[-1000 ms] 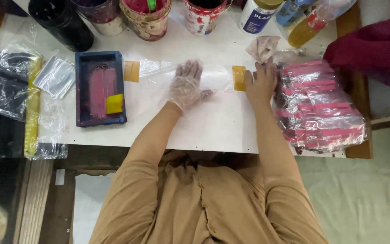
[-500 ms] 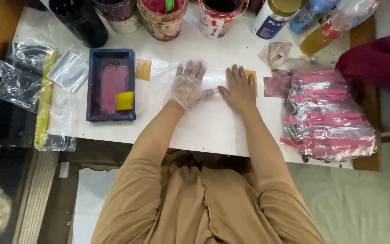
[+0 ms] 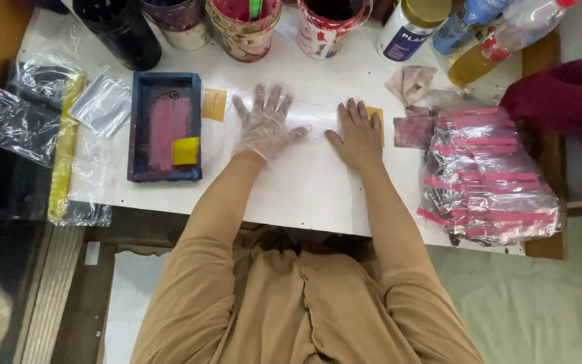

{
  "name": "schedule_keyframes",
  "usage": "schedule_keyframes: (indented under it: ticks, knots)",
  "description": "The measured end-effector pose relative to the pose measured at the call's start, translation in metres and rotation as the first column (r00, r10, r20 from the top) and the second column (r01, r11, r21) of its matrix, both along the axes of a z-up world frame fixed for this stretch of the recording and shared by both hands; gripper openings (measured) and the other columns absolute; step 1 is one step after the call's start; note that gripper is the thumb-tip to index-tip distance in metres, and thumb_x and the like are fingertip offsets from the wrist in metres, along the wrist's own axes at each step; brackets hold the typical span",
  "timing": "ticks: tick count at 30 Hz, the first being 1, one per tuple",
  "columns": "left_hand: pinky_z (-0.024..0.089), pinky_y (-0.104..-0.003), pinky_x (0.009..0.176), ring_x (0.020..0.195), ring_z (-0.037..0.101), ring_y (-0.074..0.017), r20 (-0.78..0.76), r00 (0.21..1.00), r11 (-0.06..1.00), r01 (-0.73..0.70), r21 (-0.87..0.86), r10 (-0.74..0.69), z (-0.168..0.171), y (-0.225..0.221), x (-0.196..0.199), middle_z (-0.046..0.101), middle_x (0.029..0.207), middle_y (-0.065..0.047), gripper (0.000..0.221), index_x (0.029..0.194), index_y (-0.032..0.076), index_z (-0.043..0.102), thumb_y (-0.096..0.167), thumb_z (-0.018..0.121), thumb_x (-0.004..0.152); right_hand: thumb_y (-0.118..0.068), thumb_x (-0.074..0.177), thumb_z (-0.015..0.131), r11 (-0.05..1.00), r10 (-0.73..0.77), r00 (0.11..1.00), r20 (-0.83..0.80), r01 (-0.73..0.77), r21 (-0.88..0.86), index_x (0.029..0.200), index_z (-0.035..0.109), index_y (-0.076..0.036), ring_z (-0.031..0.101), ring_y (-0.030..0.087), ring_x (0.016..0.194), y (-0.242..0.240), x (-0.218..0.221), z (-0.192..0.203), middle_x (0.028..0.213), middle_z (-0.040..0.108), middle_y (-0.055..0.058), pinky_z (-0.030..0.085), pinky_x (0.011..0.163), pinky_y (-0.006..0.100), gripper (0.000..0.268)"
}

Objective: Manually screen printing small pink bags and preparing plastic sleeves on a production table.

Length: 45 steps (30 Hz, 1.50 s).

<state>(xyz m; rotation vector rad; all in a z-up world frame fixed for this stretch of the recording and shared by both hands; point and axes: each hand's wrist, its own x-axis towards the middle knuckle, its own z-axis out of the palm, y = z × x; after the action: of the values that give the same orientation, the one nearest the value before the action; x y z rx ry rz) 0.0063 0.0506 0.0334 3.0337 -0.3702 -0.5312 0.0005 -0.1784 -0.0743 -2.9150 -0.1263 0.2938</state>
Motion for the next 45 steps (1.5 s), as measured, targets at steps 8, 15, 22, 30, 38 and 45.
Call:
schedule_keyframes:
  ticks: [8,15,22,30,38,45]
  knots:
    - [0.007,-0.064,0.127,0.16,0.012,-0.0301,0.023,0.989,0.988,-0.146,-0.057,0.147,-0.017,0.038,0.023,0.014,0.175,-0.007,0.098,0.168,0.018,0.014,0.076,0.044,0.095,-0.059,0.105,0.036,0.999,-0.021,1.0,0.006,0.021,0.043,0.162,0.036,-0.015,0.015,0.027,0.159,0.003,-0.002,0.006,0.171,0.026,0.012,0.002,0.125,0.054,0.072]
    - [0.012,-0.056,0.128,0.16,0.013,-0.0343,0.09,0.951,0.949,-0.283,-0.139,0.297,-0.041,0.044,0.026,0.017,0.172,-0.018,0.116,0.165,0.002,0.014,0.085,0.045,0.09,-0.06,0.104,0.039,0.998,-0.03,0.999,0.02,0.029,0.053,0.162,0.036,-0.016,0.017,0.028,0.159,0.001,-0.003,0.001,0.171,0.027,0.012,0.002,0.126,0.054,0.073]
    - [0.009,-0.06,0.127,0.159,0.016,-0.0341,0.141,0.983,0.991,-0.113,-0.068,0.121,-0.039,0.042,0.023,0.024,0.171,-0.016,0.111,0.164,0.003,0.025,0.082,0.046,0.089,-0.06,0.104,0.038,0.998,-0.028,0.999,0.032,0.026,0.05,0.162,0.037,-0.016,0.017,0.027,0.159,0.002,-0.003,0.0,0.17,0.027,0.011,0.002,0.125,0.054,0.072]
    - [0.006,-0.058,0.129,0.16,0.014,-0.0306,0.093,0.995,0.995,0.04,-0.09,-0.032,-0.046,-0.011,0.018,0.022,0.173,-0.011,0.118,0.165,0.006,0.022,0.088,0.046,0.084,-0.052,0.106,0.046,0.944,-0.175,0.93,0.323,0.064,0.325,0.162,0.031,-0.006,0.023,0.034,0.157,-0.022,-0.001,-0.041,0.168,0.026,0.022,0.013,0.127,0.056,0.074]
    - [0.012,-0.056,0.129,0.16,0.014,-0.0306,0.063,0.981,0.981,0.185,-0.055,-0.182,-0.062,-0.094,0.016,0.017,0.174,-0.01,0.118,0.166,0.007,0.013,0.087,0.047,0.086,-0.03,0.114,0.052,0.444,-0.565,0.72,0.403,-0.147,0.884,0.16,0.035,-0.007,0.033,0.036,0.152,-0.048,0.009,-0.089,0.166,0.03,0.02,0.025,0.127,0.052,0.054]
    - [0.012,-0.055,0.129,0.16,0.013,-0.031,0.07,0.963,0.962,0.265,-0.065,-0.26,-0.073,-0.135,0.01,0.015,0.174,-0.009,0.101,0.166,0.008,0.011,0.073,0.046,0.096,-0.028,0.114,0.053,0.322,-0.658,0.671,0.342,-0.159,0.933,0.155,0.044,-0.012,0.047,0.027,0.144,-0.055,0.015,-0.101,0.162,0.039,0.012,0.035,0.124,0.048,0.046]
